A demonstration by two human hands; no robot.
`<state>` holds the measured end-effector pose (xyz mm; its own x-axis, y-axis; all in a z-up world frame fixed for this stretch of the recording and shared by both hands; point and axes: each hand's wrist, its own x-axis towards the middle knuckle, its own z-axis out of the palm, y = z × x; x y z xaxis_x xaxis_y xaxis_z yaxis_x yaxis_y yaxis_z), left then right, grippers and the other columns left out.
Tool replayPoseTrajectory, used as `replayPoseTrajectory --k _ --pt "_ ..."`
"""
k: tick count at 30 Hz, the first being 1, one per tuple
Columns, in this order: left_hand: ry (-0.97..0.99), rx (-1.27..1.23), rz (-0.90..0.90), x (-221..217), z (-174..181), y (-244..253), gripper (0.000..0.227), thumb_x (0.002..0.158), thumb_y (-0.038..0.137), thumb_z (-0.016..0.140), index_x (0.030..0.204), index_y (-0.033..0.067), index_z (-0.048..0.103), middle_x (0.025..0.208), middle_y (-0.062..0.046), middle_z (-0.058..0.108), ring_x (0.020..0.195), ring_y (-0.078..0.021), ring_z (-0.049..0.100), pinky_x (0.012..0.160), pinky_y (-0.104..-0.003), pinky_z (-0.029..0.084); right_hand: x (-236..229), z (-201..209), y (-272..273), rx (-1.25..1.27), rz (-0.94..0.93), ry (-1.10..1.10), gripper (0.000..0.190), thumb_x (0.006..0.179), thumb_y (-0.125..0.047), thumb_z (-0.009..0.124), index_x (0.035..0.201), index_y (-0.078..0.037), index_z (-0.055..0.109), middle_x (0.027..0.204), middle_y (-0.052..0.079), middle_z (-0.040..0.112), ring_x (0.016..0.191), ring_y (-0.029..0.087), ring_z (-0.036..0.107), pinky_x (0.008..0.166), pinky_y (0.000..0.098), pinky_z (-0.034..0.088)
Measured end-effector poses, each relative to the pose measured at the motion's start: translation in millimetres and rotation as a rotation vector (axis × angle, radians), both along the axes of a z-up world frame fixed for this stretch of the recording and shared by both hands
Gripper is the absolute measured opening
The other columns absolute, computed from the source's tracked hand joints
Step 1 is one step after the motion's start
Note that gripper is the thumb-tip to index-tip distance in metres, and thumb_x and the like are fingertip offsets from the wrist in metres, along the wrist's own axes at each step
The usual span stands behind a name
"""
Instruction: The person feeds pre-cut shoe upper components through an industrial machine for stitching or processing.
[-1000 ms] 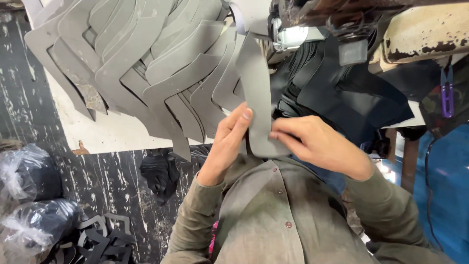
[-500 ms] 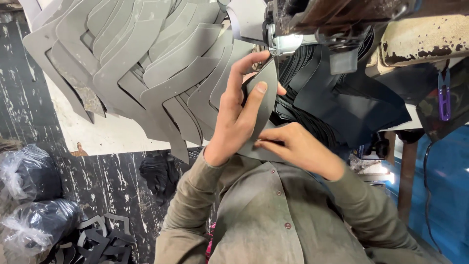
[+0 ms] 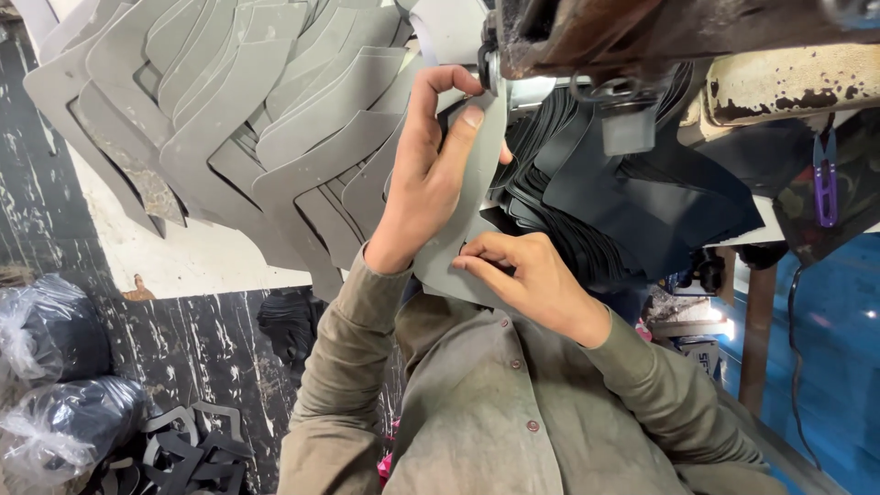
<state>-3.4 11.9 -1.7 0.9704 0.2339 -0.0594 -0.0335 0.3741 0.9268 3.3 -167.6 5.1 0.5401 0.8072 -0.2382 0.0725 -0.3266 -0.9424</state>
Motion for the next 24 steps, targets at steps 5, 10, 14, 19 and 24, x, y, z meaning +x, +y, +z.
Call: replayPoseTrajectory --k 5,10,14,19,24 --pt "-0.063 0.074 0.07 9 -17 4 0.015 0.116 0.006 0.052 0.129 0.007 0.045 0.105 -0.006 0.061 0.085 -0.0102 0.06 0.076 -0.025 0.049 7 7 1 -0.01 -0.044 0.036 0.016 0.098 -0.015 0.068 0.101 0.0 0.073 0.078 0.008 0.075 0.064 0.011 0.066 0.06 0.0252 0.055" --pt "-0.139 0.283 0.085 2 -3 2 0.027 0.113 -0.002 0.06 0.134 0.004 0.044 0.123 -0.008 0.054 0.106 -0.0115 0.056 0.094 -0.026 0.051 19 19 1 -0.095 -0.004 -0.067 0.015 0.096 -0.015 0.069 0.099 -0.001 0.074 0.073 0.011 0.072 0.055 0.014 0.064 0.055 0.0277 0.051" --pt "-0.066 0.178 0.083 0 0 -4 0.036 0.109 -0.002 0.059 0.14 0.0033 0.042 0.127 -0.006 0.055 0.1 -0.01 0.063 0.089 -0.027 0.054 25 21 -4 -0.015 -0.004 -0.108 0.014 0.096 -0.013 0.068 0.102 -0.001 0.073 0.079 0.011 0.074 0.061 0.013 0.07 0.058 0.0273 0.053" --pt "-0.079 0.227 0.143 5 -16 -8 0.028 0.115 -0.002 0.059 0.139 0.0019 0.045 0.118 -0.006 0.057 0.098 -0.0088 0.058 0.093 -0.025 0.05 41 32 -7 0.042 -0.014 -0.126 0.013 0.098 -0.012 0.066 0.104 -0.002 0.072 0.086 0.01 0.075 0.068 0.012 0.071 0.062 0.0268 0.054" --pt "-0.082 0.418 0.246 -4 9 -19 0.038 0.11 -0.003 0.059 0.146 0.0011 0.046 0.136 -0.008 0.057 0.123 -0.0115 0.054 0.111 -0.027 0.045 63 46 -6 -0.041 0.01 -0.195 0.013 0.099 -0.011 0.065 0.104 -0.002 0.072 0.083 0.01 0.074 0.064 0.013 0.065 0.06 0.0269 0.051"
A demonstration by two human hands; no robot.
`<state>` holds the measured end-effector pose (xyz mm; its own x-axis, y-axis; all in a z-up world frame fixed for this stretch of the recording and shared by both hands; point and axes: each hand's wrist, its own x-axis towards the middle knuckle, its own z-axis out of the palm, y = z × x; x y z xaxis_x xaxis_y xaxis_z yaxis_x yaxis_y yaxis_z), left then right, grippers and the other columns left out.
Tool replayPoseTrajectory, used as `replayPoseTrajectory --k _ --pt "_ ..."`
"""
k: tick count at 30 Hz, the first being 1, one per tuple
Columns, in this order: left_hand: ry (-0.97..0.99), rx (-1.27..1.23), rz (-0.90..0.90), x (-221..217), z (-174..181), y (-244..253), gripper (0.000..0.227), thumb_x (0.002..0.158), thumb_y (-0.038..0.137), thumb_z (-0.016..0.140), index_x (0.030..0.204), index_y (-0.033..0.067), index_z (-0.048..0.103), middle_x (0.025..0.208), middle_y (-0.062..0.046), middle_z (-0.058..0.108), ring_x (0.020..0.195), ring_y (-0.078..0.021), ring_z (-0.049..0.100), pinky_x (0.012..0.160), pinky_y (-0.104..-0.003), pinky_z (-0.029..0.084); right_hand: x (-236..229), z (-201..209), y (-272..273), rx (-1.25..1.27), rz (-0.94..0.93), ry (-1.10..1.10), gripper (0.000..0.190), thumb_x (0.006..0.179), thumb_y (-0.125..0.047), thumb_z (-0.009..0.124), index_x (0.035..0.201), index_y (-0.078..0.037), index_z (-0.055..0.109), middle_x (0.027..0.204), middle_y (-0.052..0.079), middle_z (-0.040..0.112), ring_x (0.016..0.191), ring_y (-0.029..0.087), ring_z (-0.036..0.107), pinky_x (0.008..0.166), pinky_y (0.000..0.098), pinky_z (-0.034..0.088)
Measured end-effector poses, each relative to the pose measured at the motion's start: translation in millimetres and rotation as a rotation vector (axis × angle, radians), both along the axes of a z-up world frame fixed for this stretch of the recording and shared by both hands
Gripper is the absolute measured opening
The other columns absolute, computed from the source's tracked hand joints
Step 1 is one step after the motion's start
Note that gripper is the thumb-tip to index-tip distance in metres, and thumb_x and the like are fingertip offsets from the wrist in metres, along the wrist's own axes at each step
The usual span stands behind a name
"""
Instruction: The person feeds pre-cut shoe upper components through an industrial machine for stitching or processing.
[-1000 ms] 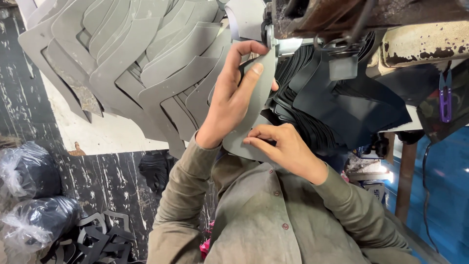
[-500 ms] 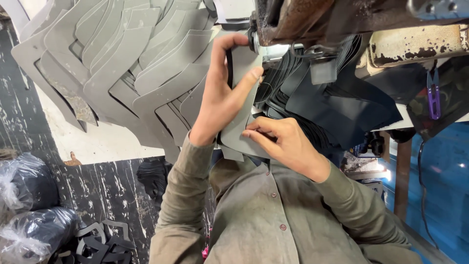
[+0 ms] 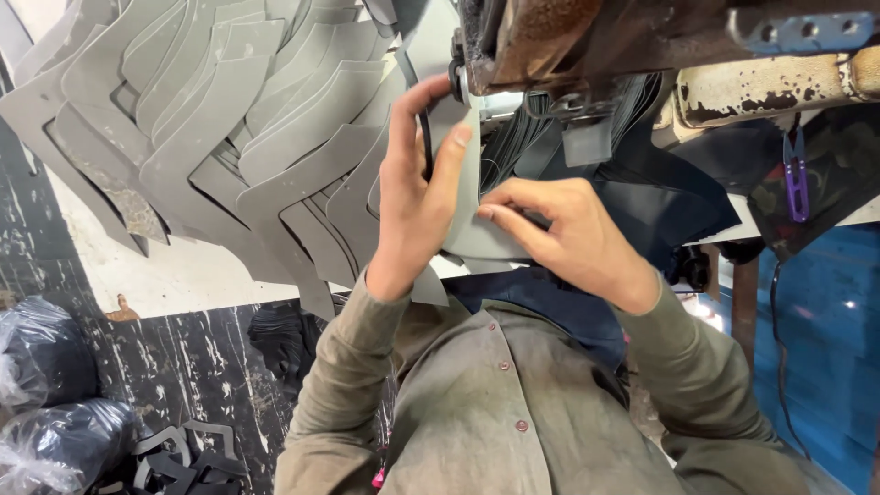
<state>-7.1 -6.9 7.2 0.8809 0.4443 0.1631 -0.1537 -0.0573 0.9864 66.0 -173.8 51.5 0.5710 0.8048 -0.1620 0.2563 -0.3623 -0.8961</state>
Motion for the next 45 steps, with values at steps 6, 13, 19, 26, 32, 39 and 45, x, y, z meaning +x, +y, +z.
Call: replayPoseTrajectory --k 6,13,19,26,32,39,45 --pt "0.134 -0.032 0.12 -39 10 -39 0.044 0.109 0.0 0.062 0.151 0.0042 0.048 0.137 -0.008 0.062 0.119 -0.0119 0.061 0.103 -0.026 0.052 19 1 3 0.057 0.02 -0.231 0.014 0.104 -0.013 0.064 0.109 -0.001 0.07 0.096 0.012 0.073 0.081 0.021 0.072 0.07 0.0306 0.054" --pt "0.177 -0.228 0.158 -25 6 -44 0.044 0.107 0.002 0.063 0.148 0.0067 0.048 0.113 -0.003 0.066 0.085 -0.0045 0.059 0.072 -0.021 0.052 52 23 3 0.004 0.151 -0.437 0.015 0.104 -0.013 0.068 0.109 0.001 0.069 0.098 0.013 0.072 0.086 0.028 0.07 0.072 0.0356 0.052" --pt "0.155 -0.121 0.208 -3 7 -32 0.041 0.108 0.003 0.06 0.147 0.0069 0.049 0.115 -0.004 0.067 0.075 -0.0029 0.056 0.065 -0.021 0.05 60 24 -2 0.061 0.003 -0.328 0.015 0.102 -0.009 0.071 0.113 0.001 0.071 0.105 0.01 0.075 0.093 0.022 0.074 0.083 0.0322 0.056" --pt "0.079 0.034 0.215 17 9 -9 0.029 0.115 0.002 0.053 0.144 0.0069 0.053 0.115 -0.003 0.067 0.09 -0.0033 0.059 0.075 -0.022 0.052 36 -1 4 0.019 -0.145 -0.014 0.017 0.101 -0.012 0.075 0.106 0.003 0.073 0.095 0.007 0.075 0.086 0.013 0.07 0.077 0.0277 0.055" --pt "0.09 -0.007 0.104 6 4 -1 0.035 0.114 0.002 0.055 0.148 0.0067 0.051 0.104 0.003 0.058 0.08 -0.0029 0.047 0.071 -0.021 0.042 23 -31 10 0.153 -0.215 0.446 0.014 0.098 -0.009 0.072 0.105 0.003 0.073 0.094 0.004 0.075 0.086 0.009 0.07 0.078 0.0237 0.058" --pt "0.201 -0.073 -0.007 -14 4 6 0.043 0.109 0.003 0.058 0.151 0.0054 0.051 0.097 0.002 0.057 0.083 -0.0042 0.048 0.073 -0.02 0.04 28 -34 16 0.232 -0.194 0.69 0.016 0.097 -0.01 0.07 0.105 0.003 0.072 0.098 0.009 0.077 0.088 0.016 0.075 0.082 0.0287 0.063" --pt "0.179 -0.133 -0.071 -15 27 9 0.039 0.106 0.004 0.055 0.145 0.0028 0.049 0.126 0.0 0.064 0.109 -0.0027 0.061 0.093 -0.02 0.052 26 -42 15 0.323 -0.214 0.675 0.014 0.1 -0.009 0.069 0.105 0.004 0.07 0.101 0.009 0.074 0.09 0.018 0.076 0.084 0.0309 0.063"
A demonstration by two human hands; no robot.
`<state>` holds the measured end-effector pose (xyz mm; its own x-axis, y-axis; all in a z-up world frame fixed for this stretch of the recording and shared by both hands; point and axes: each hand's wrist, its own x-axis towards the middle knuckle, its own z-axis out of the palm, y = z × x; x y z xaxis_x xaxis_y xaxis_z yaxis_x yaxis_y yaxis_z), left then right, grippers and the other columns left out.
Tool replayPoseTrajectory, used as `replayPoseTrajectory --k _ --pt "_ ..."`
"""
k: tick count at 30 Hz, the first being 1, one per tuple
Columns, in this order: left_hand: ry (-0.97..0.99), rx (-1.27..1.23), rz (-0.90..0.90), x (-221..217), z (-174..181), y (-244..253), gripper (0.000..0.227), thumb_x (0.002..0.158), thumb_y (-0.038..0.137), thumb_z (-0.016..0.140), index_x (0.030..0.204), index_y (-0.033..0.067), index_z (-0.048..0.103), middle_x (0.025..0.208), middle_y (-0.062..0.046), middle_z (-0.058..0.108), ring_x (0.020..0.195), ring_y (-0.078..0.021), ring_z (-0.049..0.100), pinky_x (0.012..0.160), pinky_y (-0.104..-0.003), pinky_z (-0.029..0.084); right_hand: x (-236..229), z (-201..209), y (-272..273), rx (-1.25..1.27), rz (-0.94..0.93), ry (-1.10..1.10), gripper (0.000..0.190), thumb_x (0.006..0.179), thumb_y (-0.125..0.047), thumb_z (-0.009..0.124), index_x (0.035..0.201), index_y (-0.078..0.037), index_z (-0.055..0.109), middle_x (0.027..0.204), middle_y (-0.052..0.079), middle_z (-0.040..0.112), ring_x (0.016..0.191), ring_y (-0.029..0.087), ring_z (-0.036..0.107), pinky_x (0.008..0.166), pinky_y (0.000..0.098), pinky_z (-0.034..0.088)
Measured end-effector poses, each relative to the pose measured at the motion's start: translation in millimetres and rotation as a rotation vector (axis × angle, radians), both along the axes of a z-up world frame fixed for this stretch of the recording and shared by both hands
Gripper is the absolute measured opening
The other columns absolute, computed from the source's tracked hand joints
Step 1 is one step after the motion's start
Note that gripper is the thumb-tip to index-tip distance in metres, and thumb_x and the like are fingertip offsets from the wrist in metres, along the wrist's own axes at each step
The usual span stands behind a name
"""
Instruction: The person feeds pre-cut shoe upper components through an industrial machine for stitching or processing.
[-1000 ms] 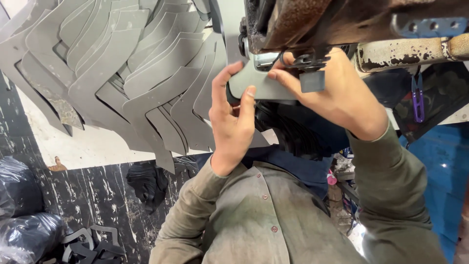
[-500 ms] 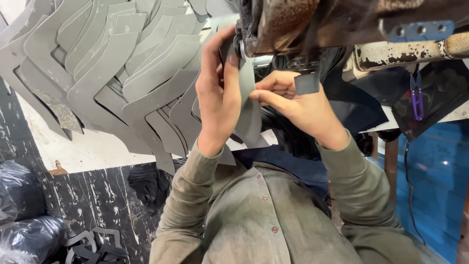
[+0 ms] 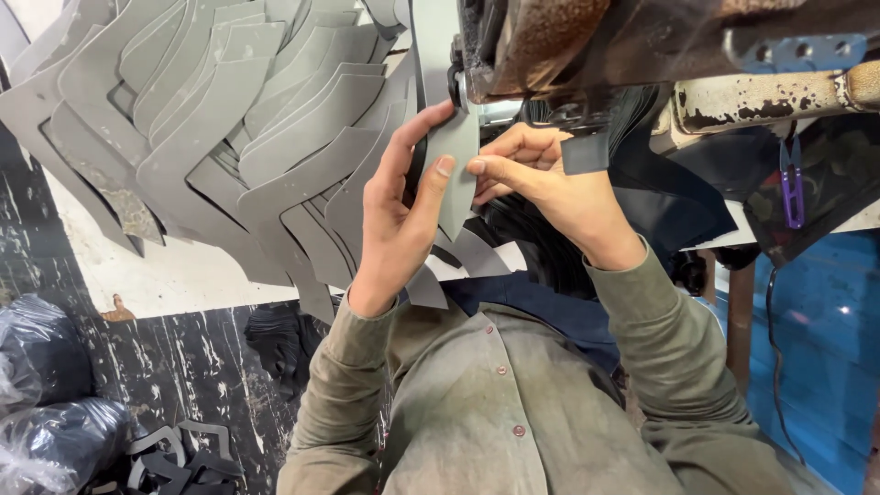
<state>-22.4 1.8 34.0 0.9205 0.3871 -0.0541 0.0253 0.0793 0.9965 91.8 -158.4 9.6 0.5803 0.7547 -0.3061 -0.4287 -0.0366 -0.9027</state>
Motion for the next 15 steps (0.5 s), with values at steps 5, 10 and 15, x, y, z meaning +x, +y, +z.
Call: replayPoseTrajectory --k 5,10,15 --pt "0.033 -0.142 -0.017 -5 -15 3 0.041 0.108 0.005 0.057 0.148 0.0052 0.049 0.111 0.0 0.065 0.077 0.0008 0.052 0.065 -0.018 0.041 0 0 5 0.001 -0.026 -0.054 0.015 0.102 -0.011 0.068 0.108 0.003 0.07 0.1 0.009 0.074 0.089 0.015 0.074 0.083 0.0281 0.062" --pt "0.018 -0.134 0.012 6 -22 1 0.038 0.109 0.005 0.059 0.146 0.006 0.052 0.091 0.003 0.061 0.064 0.0002 0.05 0.056 -0.018 0.04 -5 -6 9 -0.043 -0.108 -0.117 0.013 0.101 -0.012 0.071 0.104 0.001 0.07 0.092 0.007 0.074 0.084 0.012 0.072 0.076 0.025 0.059" --pt "-0.066 -0.231 0.119 25 -33 -5 0.027 0.11 0.005 0.057 0.137 0.0055 0.055 0.087 0.003 0.061 0.065 -0.0001 0.05 0.056 -0.019 0.038 -10 -14 11 0.005 -0.19 -0.16 0.012 0.102 -0.011 0.072 0.105 0.001 0.07 0.091 0.007 0.074 0.081 0.011 0.071 0.069 0.0226 0.053"
